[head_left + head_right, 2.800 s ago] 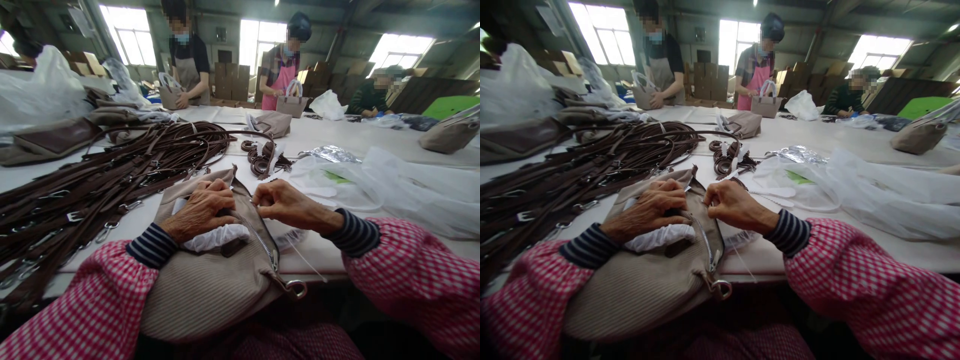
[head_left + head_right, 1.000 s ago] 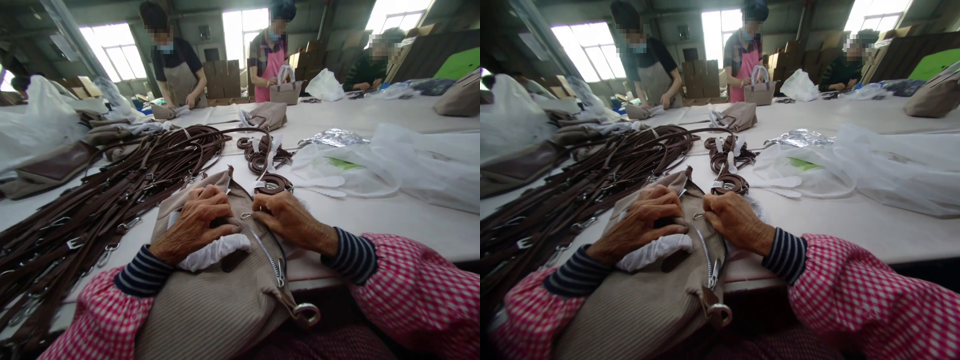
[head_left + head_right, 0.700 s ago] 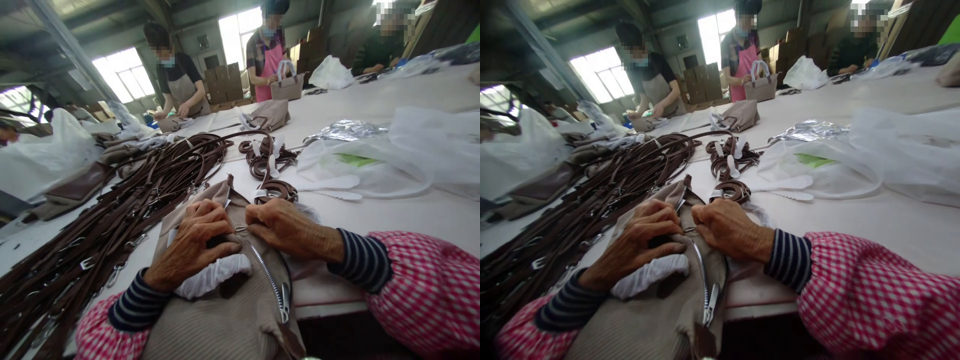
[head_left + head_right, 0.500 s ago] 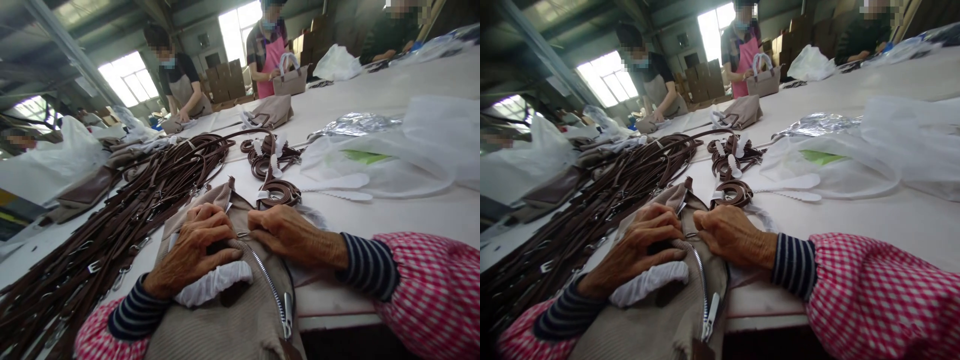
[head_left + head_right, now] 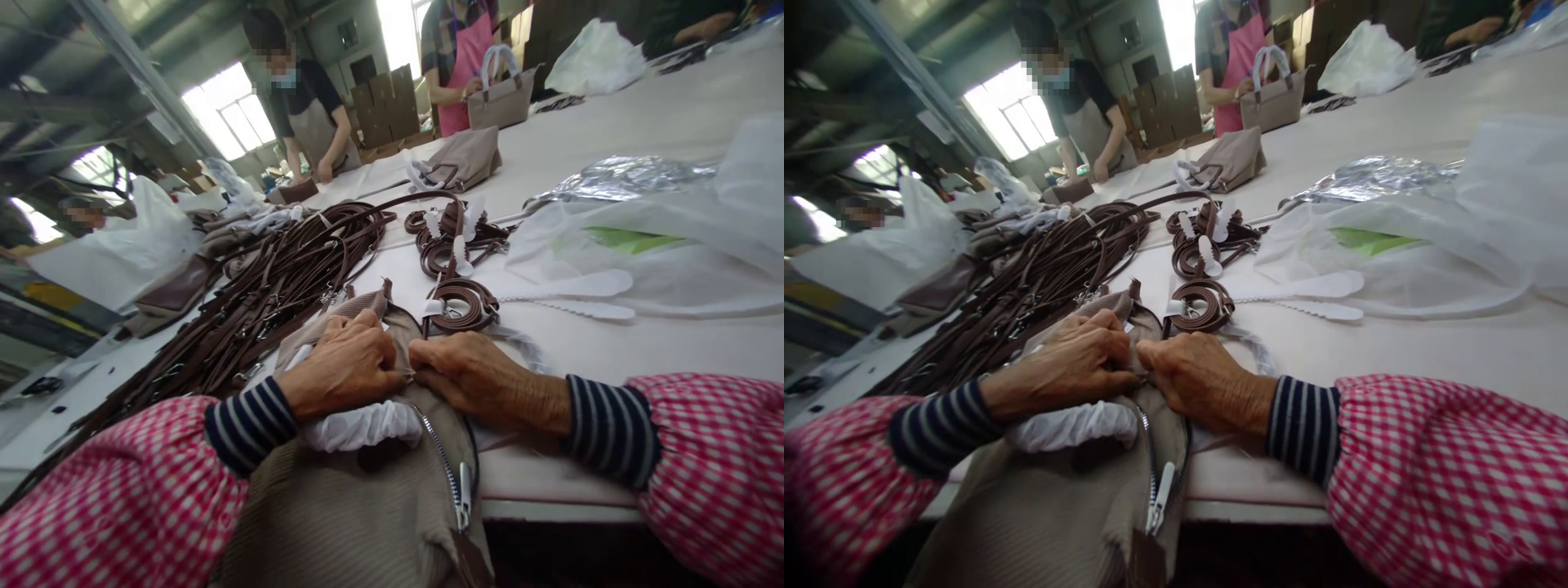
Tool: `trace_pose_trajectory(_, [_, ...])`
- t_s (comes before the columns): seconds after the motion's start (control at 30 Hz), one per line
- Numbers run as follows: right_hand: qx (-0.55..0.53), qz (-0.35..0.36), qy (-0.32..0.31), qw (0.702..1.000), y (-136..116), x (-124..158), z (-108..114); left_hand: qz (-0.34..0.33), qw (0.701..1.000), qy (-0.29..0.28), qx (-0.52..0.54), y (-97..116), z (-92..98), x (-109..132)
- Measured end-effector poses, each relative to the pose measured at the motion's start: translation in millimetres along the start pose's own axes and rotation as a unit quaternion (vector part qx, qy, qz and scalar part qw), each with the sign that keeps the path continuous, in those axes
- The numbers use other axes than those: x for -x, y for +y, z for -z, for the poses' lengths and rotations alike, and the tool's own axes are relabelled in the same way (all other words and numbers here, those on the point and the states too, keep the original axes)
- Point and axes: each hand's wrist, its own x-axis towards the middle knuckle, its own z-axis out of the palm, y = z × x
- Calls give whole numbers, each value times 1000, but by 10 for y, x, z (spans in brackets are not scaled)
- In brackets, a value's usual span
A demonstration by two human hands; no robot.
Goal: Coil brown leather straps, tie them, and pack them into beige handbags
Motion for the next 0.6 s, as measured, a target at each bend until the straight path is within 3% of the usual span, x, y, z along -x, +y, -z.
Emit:
trace_pose_trajectory(0.17, [0,9,12,1000,15,-14,6,-34,996,-80,16,-90,116,67])
trace_pose_trajectory(0.4, [-19,28,32,999,45,-29,-19,20,997,8,67,-68,-38,284])
trace_pose_trajectory(0.6, [-88,56,32,994,72,3,21,31,994,-9,102,-23,-34,272])
